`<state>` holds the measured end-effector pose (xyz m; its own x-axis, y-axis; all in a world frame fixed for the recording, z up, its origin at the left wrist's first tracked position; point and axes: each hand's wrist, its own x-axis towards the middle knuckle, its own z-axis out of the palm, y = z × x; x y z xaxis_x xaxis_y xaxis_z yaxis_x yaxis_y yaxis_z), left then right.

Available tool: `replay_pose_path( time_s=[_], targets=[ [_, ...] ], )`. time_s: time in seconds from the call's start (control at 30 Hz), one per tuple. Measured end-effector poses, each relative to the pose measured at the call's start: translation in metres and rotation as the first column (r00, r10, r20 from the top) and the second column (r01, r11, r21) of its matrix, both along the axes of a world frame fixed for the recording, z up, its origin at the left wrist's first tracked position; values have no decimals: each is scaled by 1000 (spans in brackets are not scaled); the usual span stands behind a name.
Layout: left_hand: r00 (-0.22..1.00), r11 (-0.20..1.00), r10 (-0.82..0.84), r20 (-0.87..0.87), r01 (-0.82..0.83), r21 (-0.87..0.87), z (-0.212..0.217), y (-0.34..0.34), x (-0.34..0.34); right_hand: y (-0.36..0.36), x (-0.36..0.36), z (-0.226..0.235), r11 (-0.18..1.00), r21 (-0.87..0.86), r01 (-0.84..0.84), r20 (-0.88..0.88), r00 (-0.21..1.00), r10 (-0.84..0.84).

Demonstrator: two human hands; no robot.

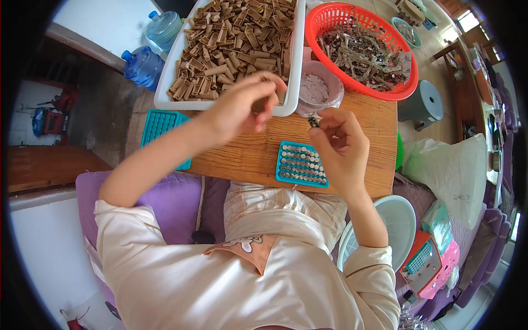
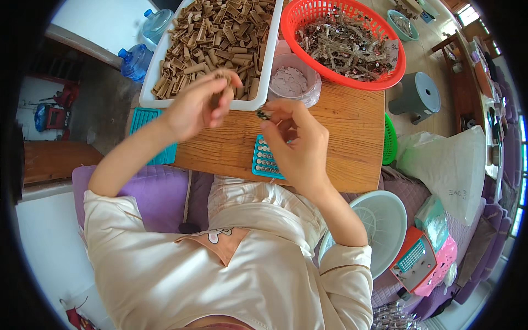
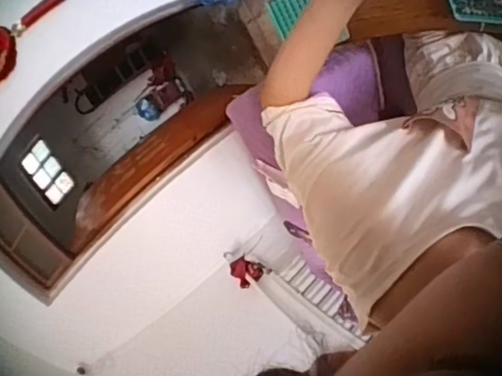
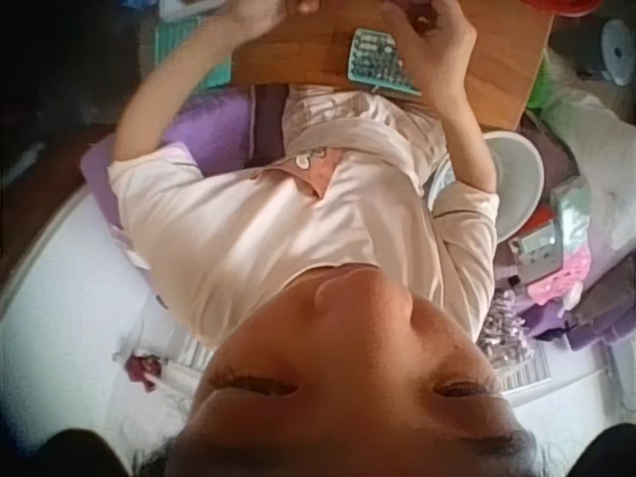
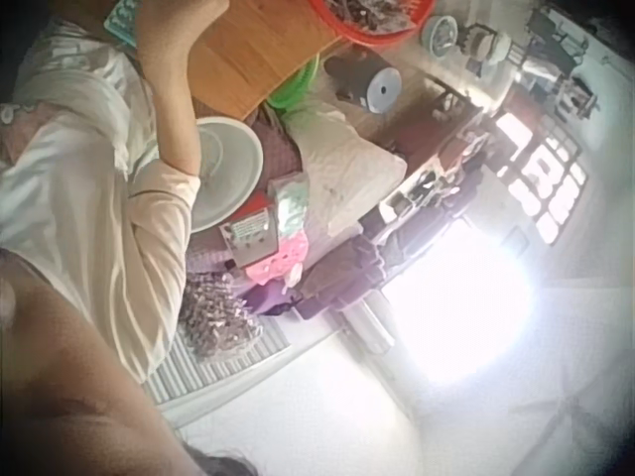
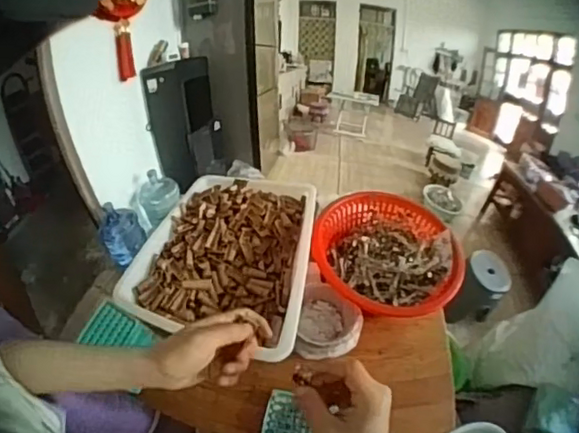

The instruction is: The person assembles small electronic units by taking components from trays, inserting light and battery parts into cylindrical plastic housings, and snapping the halves together by hand.

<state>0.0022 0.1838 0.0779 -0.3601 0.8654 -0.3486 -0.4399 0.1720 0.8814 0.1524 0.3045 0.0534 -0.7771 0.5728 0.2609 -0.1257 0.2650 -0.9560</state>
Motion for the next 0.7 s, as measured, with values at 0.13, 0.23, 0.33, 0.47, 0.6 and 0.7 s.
replay_pose_path(
  time_s=[0.13,0.23,0.33,0.47,0.6,0.7],
  targets=[
    [982,989,-42,187,14,148,6,7,42,-17,2,5,1000,-17,-3,-79,997,2],
    [993,948,76,87,-99,303,-2,15,59,-24,5,7,995,-58,82,-235,968,-93],
    [974,873,225,-29,-189,450,-16,16,75,-26,13,5,983,-36,179,-219,959,-182],
    [934,838,319,-161,-199,508,-37,12,92,-27,22,-2,968,58,244,-239,945,-224],
    [947,838,307,-98,-220,500,-54,6,98,-30,27,-14,951,201,233,-279,945,-172],
    [941,823,337,-42,-273,498,-68,2,103,-37,28,-19,941,194,277,-280,935,-217]
  ],
)
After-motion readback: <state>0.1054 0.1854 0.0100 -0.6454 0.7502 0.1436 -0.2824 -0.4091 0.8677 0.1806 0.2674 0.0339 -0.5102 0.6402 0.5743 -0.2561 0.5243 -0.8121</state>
